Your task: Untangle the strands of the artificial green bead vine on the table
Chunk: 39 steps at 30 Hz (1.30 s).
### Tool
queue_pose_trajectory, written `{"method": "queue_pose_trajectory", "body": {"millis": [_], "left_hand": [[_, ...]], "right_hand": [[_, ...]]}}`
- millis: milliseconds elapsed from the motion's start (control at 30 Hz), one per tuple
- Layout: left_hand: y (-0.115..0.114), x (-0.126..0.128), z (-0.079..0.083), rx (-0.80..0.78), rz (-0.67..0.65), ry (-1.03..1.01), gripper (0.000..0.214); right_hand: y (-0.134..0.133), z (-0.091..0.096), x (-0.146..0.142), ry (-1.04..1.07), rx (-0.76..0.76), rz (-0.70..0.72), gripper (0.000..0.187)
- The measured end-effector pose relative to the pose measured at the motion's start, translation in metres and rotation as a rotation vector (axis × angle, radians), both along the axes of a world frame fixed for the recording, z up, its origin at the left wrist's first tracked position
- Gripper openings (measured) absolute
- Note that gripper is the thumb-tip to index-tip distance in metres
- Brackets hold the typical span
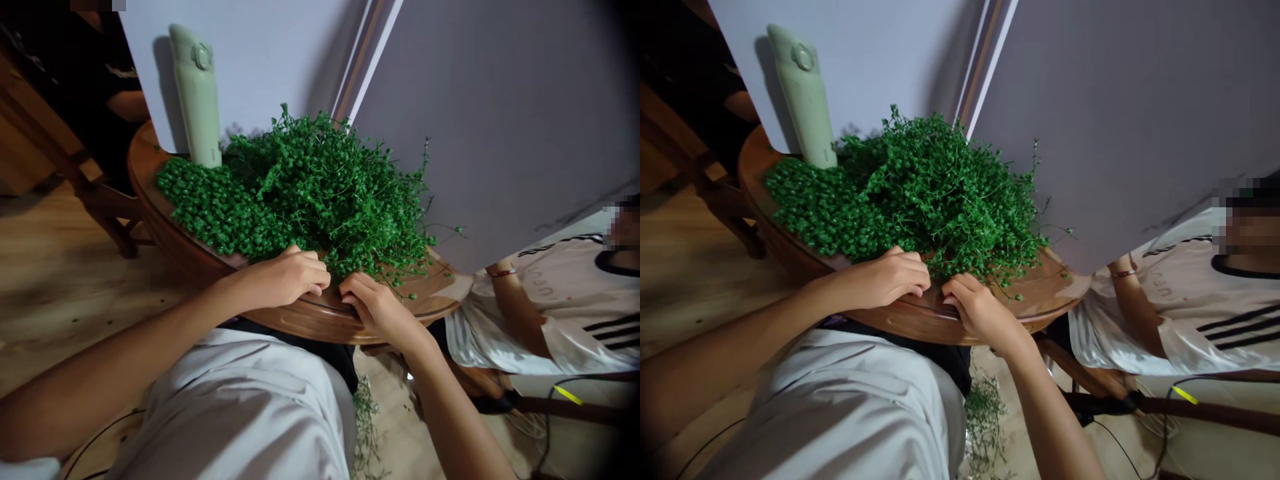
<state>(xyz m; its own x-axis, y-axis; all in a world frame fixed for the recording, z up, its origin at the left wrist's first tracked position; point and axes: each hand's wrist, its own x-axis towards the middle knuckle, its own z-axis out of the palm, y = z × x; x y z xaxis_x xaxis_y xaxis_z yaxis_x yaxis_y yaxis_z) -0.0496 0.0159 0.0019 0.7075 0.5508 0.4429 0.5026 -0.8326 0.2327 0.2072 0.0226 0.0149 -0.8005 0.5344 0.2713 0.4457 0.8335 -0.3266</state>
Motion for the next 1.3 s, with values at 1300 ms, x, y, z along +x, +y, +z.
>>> {"method": "queue_pose_trajectory", "body": {"millis": [1300], "left_hand": [[-0.008,0.009,-0.002,-0.025,0.096,-0.058,0.01]], "right_hand": [[-0.034,-0.012,0.014,0.123,0.161,-0.198,0.013]]}}
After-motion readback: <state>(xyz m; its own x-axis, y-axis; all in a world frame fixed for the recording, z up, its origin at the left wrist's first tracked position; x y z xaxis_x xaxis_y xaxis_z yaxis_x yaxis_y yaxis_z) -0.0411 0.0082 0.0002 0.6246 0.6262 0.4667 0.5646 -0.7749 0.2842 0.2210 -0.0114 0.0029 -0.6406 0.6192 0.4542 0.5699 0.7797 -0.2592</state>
